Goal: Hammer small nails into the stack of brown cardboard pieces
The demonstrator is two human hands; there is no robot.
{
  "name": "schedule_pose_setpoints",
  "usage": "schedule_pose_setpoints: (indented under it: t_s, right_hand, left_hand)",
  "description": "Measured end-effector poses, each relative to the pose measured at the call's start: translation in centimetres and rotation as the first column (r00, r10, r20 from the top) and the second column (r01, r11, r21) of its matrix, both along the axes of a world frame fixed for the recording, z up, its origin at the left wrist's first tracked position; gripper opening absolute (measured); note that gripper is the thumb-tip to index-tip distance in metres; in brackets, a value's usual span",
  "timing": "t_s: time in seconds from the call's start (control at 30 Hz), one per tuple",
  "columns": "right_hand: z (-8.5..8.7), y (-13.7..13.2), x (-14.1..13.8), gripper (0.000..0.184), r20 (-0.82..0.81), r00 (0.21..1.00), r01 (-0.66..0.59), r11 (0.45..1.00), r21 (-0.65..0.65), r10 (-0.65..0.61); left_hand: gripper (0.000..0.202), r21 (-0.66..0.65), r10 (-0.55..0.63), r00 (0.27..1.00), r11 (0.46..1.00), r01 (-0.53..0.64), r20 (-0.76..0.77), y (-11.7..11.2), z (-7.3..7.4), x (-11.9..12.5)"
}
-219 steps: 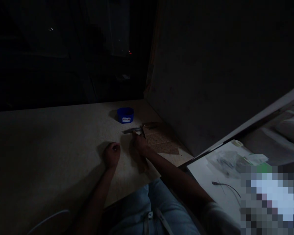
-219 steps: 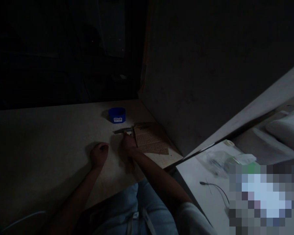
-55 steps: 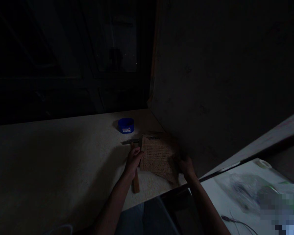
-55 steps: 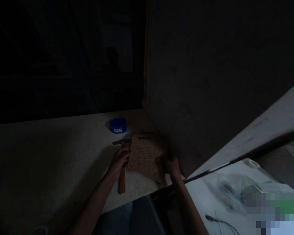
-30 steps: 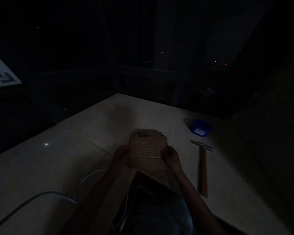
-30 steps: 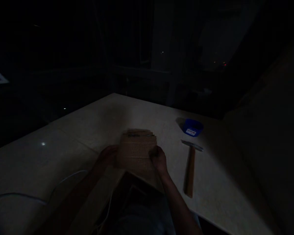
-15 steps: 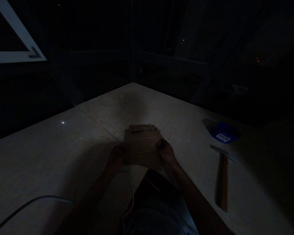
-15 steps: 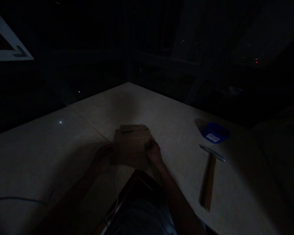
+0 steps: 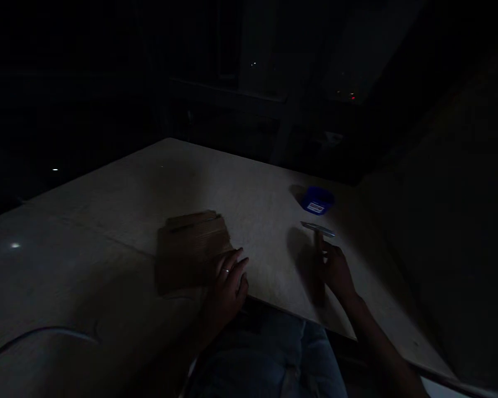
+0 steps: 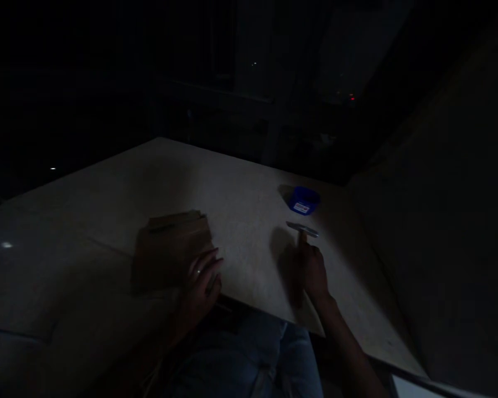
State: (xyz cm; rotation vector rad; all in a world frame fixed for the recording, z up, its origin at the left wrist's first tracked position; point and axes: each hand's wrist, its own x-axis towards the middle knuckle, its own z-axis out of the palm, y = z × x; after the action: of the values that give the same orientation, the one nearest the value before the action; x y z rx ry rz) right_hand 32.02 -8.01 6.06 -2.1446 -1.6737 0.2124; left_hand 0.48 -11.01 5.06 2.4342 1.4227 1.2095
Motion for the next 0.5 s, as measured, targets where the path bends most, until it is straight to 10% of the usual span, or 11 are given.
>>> schedule_pose_setpoints:
  t_s: [0.2, 0.5]
  right_hand:
    - [-0.1, -1.0, 1.6, 0.022, 0.075, 0.993, 0.105, 0.972, -0.211, -0.091]
    - [0.0, 2.3, -1.1, 0.035, 0.110, 0.950, 0.311, 0.903, -0.298, -0.291]
  left_hand:
    - [0.038, -0.026, -0.505, 0.850, 0.862, 0.507, -0.151, -2.9, -3.0, 2.0]
    - [0.045, -0.257, -0.577, 0.817, 0.789, 0.558, 0.000, -3.2, -5.3, 1.1]
